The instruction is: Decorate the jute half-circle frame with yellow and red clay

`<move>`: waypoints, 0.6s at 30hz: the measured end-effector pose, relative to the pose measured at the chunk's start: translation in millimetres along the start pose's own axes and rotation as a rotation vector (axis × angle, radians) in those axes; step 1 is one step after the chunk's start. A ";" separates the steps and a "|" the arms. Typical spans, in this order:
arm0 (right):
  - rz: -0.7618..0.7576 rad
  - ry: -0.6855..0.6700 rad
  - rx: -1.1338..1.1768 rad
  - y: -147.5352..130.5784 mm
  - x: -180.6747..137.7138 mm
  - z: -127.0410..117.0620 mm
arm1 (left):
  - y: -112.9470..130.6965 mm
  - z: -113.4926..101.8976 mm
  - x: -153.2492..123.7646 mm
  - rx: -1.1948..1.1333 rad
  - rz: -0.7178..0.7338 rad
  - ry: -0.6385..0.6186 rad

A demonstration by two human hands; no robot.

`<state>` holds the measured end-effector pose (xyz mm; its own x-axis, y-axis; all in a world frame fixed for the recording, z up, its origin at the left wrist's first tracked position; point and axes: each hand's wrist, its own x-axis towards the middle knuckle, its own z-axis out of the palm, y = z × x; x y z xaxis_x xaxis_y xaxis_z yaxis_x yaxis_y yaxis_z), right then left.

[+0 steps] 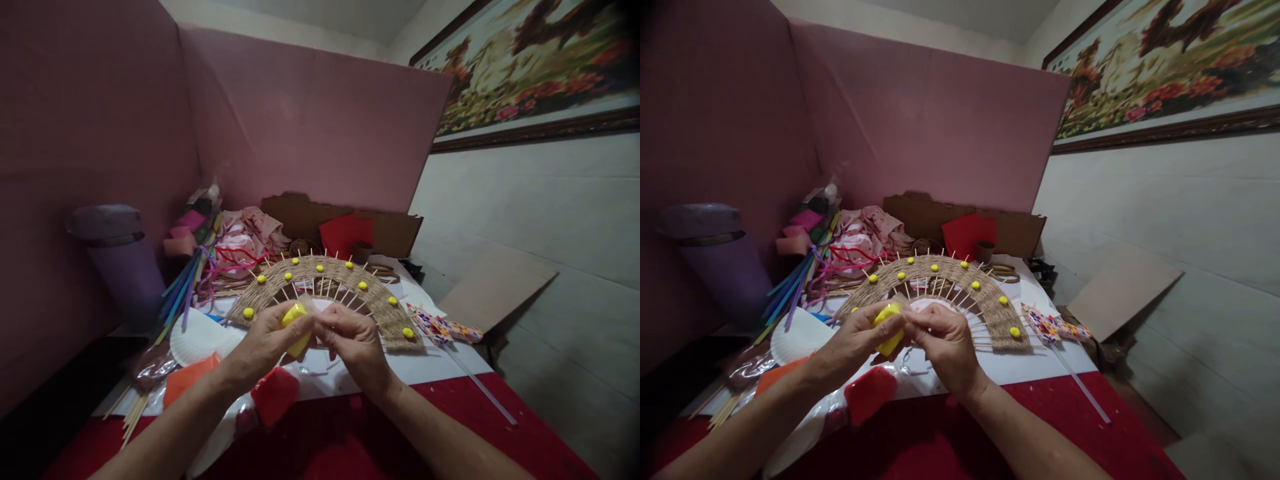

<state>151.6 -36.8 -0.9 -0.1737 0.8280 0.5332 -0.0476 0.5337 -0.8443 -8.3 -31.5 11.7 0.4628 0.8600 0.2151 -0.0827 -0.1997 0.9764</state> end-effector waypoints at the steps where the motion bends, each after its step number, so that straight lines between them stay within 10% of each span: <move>1: 0.005 0.027 0.018 -0.7 0.2 -0.6 | 0.1 -0.3 0.0 -0.009 -0.006 -0.014; 18: -0.044 -0.150 -0.034 0.2 -0.8 3.4 | 4.6 0.5 -2.0 -0.022 -0.056 -0.036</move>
<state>148.4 -37.9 -1.6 -0.3176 0.7698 0.5536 -0.0252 0.5768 -0.8165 -9.2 -34.4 15.8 0.4984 0.8521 0.1598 -0.0753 -0.1411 0.9871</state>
